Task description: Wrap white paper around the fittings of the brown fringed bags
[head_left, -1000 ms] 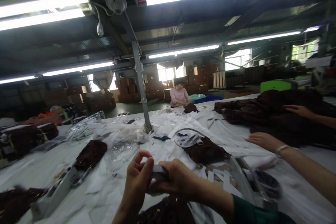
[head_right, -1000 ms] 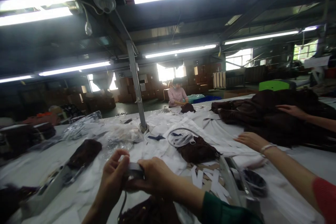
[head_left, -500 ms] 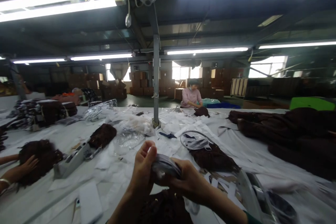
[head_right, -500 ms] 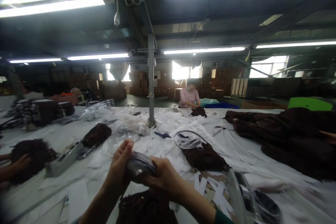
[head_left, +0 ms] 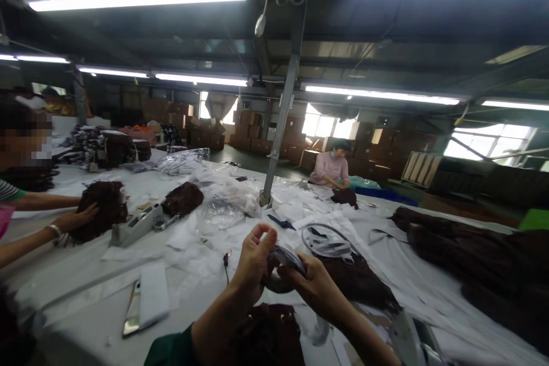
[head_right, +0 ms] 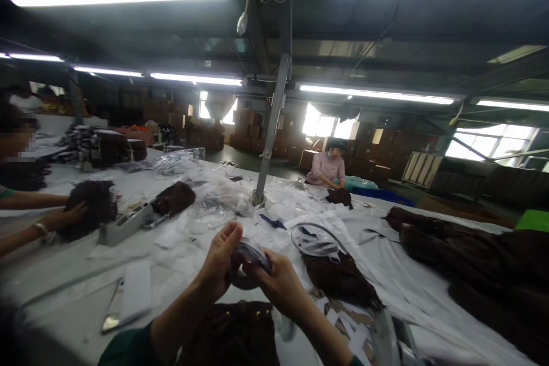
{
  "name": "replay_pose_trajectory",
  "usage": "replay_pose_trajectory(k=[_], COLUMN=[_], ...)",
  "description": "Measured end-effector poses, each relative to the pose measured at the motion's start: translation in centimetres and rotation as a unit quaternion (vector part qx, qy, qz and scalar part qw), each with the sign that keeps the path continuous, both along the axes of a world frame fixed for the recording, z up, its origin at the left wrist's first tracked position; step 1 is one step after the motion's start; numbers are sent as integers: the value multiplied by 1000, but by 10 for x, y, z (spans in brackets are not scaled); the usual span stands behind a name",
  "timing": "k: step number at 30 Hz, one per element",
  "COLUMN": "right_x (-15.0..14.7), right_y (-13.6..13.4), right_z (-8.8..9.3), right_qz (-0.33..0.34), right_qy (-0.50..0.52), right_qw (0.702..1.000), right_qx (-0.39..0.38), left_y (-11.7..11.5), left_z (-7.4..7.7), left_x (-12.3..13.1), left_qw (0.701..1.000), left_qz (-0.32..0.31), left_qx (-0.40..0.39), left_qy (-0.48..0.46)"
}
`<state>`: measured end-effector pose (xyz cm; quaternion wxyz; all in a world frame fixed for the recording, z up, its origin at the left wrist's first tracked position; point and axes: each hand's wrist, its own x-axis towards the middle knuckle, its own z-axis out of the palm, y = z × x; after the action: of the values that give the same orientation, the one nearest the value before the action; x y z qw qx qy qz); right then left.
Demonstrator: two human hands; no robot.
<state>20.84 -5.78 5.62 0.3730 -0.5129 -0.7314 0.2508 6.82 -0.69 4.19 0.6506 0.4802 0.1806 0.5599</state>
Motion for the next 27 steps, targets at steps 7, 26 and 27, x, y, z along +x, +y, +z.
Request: replay_pose_trajectory(k=[7, 26, 27], right_x=[16, 26, 26], right_y=[12, 38, 39], right_z=[-16, -53, -54], right_qz=[-43, -3, 7], right_qy=[-238, -76, -38], right_qw=[970, 995, 998], right_qx=[14, -58, -58], left_y=[21, 37, 37], left_z=[2, -37, -40], left_x=[-17, 12, 14], left_qw=[897, 965, 981], left_qz=[-116, -110, -101], left_qx=[225, 113, 67], left_qy=[363, 208, 150])
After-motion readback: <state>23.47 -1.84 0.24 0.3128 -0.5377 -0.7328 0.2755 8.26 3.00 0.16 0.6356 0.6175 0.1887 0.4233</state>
